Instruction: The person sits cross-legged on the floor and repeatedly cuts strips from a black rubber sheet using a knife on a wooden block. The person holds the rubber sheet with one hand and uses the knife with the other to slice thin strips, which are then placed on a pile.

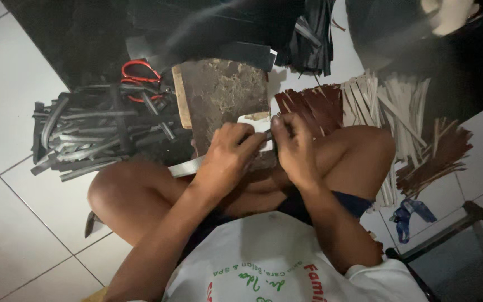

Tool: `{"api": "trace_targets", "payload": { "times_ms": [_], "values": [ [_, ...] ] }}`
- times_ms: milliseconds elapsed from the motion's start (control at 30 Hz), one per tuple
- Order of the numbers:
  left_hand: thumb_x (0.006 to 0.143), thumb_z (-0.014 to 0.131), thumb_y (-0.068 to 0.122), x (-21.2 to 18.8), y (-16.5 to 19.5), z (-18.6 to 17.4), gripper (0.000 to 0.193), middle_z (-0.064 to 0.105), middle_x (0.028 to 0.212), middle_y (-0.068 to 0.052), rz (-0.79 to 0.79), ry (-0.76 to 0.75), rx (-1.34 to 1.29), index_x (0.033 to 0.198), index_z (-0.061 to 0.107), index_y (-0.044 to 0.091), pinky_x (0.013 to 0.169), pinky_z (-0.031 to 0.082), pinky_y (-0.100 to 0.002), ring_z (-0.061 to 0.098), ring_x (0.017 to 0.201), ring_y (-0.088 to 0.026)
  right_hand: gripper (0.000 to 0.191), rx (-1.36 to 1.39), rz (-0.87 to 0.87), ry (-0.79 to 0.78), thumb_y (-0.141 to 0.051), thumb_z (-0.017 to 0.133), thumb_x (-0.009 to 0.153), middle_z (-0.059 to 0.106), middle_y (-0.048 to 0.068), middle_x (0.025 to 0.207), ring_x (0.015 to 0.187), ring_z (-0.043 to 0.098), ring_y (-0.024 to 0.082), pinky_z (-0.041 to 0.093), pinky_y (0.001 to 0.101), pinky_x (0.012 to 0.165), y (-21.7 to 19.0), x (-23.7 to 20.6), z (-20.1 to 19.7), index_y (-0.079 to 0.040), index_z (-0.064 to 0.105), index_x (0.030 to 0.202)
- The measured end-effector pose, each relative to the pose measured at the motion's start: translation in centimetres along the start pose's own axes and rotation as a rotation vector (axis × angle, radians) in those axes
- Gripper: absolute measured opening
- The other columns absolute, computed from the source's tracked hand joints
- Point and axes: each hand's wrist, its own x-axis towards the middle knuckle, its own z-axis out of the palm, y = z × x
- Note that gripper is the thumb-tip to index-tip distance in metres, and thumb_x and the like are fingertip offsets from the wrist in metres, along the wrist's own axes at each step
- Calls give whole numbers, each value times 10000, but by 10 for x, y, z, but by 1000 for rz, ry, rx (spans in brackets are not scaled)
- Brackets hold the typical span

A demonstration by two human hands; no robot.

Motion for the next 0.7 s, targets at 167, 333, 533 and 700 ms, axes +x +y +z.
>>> {"api": "trace_targets", "payload": {
  "times_ms": [167, 333, 533, 700],
  "values": [
    [820, 664, 23, 2, -11, -4, 324, 645, 1070, -100, -20, -16, -74, 1138, 705, 67, 885, 511, -413, 619, 1005, -312, 294, -7, 102, -31, -282, 582, 1077, 645, 54, 856, 794, 556, 101, 488, 293, 711, -1, 9, -2, 1, 658, 1059],
    [810, 679, 10, 11, -17, -1, 317, 647, 1081, -102, -22, -40, -70, 1120, 712, 66, 876, 506, -411, 619, 1003, -311, 303, -66, 75, -42, -267, 529, 1080, 680, 56, 876, 816, 603, 101, 511, 291, 728, 2, 19, -1, 12, 647, 1068],
    [814, 691, 5, 17, -20, 4, 319, 643, 1091, -99, -16, -75, -42, 1127, 717, 63, 887, 500, -405, 617, 1021, -295, 283, -107, 137, -78, -259, 498, 1098, 667, 70, 859, 794, 605, 134, 510, 309, 713, 13, 29, -6, -11, 628, 1062],
    [822, 694, -4, 19, -22, 4, 331, 644, 1098, -98, 7, -67, -25, 1146, 721, 62, 879, 498, -399, 616, 1015, -286, 298, -136, 68, -65, -266, 495, 1119, 653, 75, 881, 827, 607, 135, 506, 307, 733, 21, 36, -9, -5, 628, 1071]
  ]
}}
